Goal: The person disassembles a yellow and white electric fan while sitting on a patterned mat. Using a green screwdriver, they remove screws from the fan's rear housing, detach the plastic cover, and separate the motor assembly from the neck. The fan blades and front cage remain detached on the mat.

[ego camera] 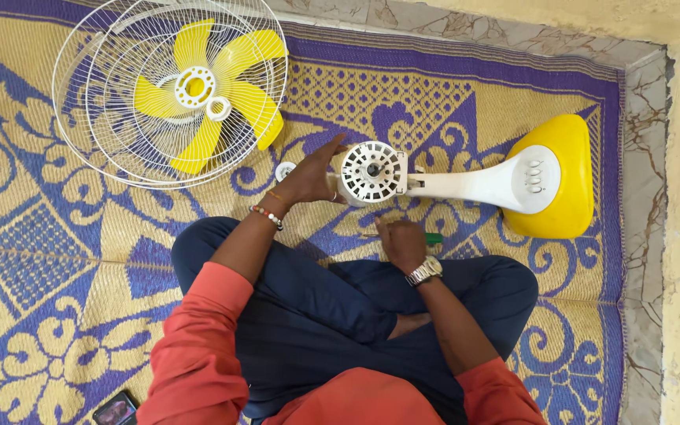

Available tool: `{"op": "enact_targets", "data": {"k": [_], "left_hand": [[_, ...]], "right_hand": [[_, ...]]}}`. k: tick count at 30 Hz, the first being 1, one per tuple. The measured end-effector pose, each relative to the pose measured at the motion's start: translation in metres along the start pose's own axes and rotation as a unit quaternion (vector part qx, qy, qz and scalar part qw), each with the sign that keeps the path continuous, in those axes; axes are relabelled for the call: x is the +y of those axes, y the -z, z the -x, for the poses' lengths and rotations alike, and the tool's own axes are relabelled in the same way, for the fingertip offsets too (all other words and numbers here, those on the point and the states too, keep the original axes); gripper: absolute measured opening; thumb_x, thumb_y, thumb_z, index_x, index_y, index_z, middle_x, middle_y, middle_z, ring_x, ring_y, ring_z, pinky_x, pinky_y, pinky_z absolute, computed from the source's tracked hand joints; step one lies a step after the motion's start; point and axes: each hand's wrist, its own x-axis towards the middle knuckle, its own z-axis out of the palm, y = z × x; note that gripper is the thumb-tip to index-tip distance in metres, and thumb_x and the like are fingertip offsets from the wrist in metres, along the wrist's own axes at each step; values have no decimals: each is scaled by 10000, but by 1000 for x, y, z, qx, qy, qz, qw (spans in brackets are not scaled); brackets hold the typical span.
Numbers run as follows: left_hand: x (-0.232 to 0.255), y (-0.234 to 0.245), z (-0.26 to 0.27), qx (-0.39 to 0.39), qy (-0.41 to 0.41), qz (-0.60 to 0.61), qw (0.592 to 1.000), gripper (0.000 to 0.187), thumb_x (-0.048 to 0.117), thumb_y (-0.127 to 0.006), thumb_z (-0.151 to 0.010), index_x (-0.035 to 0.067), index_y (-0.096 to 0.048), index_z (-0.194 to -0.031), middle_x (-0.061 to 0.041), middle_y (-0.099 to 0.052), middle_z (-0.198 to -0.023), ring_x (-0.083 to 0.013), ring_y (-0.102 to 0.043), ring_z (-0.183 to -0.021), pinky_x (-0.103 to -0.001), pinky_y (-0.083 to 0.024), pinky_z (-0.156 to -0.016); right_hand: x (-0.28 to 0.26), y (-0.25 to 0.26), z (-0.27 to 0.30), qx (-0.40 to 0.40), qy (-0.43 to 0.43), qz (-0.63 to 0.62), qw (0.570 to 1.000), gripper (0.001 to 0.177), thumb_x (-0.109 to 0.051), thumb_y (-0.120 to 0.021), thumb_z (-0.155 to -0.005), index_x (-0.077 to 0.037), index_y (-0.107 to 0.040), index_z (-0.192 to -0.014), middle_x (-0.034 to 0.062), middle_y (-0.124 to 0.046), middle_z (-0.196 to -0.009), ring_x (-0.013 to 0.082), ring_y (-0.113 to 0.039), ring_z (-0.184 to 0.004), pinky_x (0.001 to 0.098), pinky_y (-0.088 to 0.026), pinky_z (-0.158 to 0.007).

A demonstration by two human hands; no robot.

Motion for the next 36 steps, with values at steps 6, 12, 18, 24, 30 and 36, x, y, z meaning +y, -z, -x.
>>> {"op": "enact_targets", "data": {"k": [6,12,18,24,30,36], "left_hand": [[12,-21,-7,59,-60,-4,996,1379,306,-1069,-486,35,-263,-1571,-250,-392,-1582,-419,-367,-1477,-481,-325,-1223],[29,-40,-11,89,-66,-22,994,1387,350,-1023,-480,125,-249,-1610,-250,-388,-1546,-462,-397,-1447,-496,-413,-1192],[41,-42,-12,111,-64,-50,990,1359,418,-1012,-527,145,-237,-1609,-254,-398,-1531,-474,-398,-1431,-538,-388,-1193],[46,-42,-15,119,-67,-74,988,1344,458,-997,-556,141,-234,-1617,-264,-414,-1529,-471,-403,-1435,-559,-350,-1208],[52,-40,-15,122,-68,-89,986,1324,471,-982,-566,148,-238,-1613,-256,-441,-1502,-469,-435,-1411,-570,-363,-1187],[55,-44,-18,135,-67,-104,983,1343,488,-999,-567,144,-237,-1618,-299,-423,-1482,-500,-423,-1391,-574,-366,-1175]], "right_hand": [[-3,-26,-10,-40,42,-16,998,307,-272,-643,-981,-42,-698,-787,165,-689,-763,359,-643,-709,496,-501,-671],[0,-32,-10,-15,61,-14,998,173,-198,-679,-933,-27,-704,-927,158,-709,-924,345,-652,-858,483,-508,-768],[4,-34,-13,39,37,-37,998,174,-166,-766,-854,-29,-721,-952,156,-683,-924,349,-638,-893,461,-518,-782],[11,-27,-12,128,-62,-45,989,293,-206,-863,-860,-47,-620,-894,128,-591,-891,324,-587,-885,455,-475,-805],[-4,-1,-29,238,-58,-115,963,836,-287,-911,-738,66,-470,-1353,242,-534,-1259,392,-540,-1138,495,-452,-966],[-3,18,-56,197,31,-91,976,1040,-349,-957,-656,24,-433,-1473,242,-552,-1404,428,-525,-1323,559,-400,-1126]]}}
